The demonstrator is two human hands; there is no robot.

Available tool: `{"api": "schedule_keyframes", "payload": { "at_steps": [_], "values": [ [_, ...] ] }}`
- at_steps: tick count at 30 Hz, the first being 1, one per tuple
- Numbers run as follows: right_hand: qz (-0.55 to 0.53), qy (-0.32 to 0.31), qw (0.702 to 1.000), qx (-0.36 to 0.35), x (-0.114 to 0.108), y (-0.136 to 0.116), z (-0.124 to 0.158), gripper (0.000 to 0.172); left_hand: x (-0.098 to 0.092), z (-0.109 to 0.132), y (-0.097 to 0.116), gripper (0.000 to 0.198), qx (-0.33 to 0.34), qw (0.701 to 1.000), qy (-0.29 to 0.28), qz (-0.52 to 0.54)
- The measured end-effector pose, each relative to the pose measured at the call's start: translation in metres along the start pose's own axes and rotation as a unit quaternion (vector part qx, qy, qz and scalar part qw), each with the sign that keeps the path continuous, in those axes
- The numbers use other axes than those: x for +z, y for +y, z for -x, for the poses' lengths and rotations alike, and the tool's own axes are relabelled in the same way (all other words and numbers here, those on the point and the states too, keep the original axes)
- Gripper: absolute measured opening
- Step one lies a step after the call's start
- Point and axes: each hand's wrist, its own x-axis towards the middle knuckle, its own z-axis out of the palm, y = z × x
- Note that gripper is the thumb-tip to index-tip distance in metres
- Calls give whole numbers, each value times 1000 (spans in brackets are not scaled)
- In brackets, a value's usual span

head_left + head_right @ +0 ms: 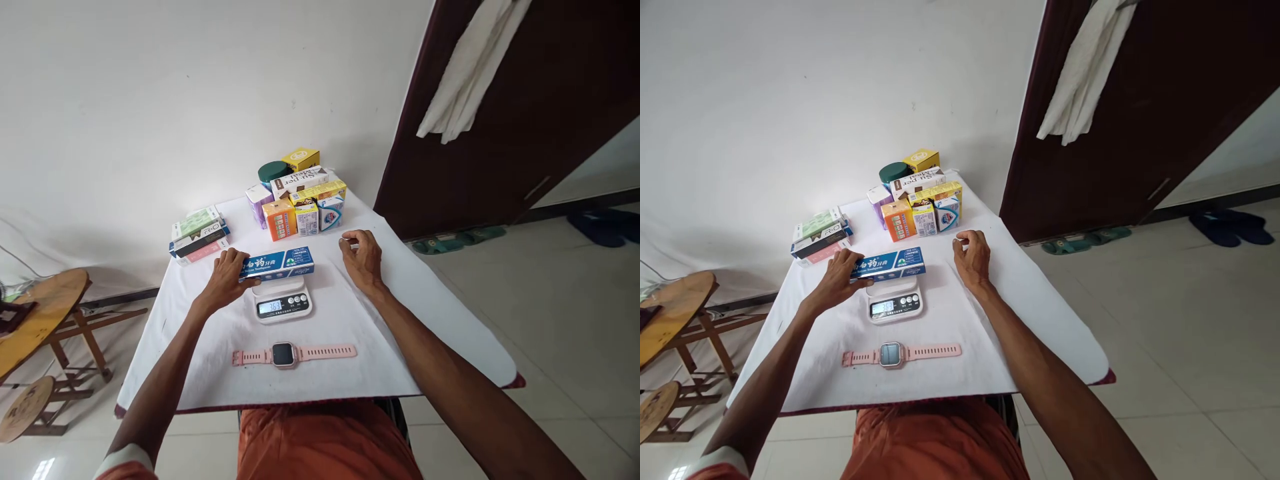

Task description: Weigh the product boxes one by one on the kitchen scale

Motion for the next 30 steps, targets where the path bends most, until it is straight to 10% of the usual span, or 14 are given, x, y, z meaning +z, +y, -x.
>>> {"api": "schedule_keyframes", "payload": {
  "at_steps": [7,12,18,30],
  "values": [
    [2,17,1000,-10,-1,3,-6,7,-2,-6,-4,70,-2,998,2,61],
    [5,16,1000,-14,-2,4,-5,7,-8,9,-18,60,-39,969,193,148],
    [16,4,1000,-19,0,2,-1,7,27,34,-33,52,-131,911,345,185],
    [26,-2,1000,-15,-1,0,-4,8,27,21,4,78,-26,972,229,47]
  ]
}}
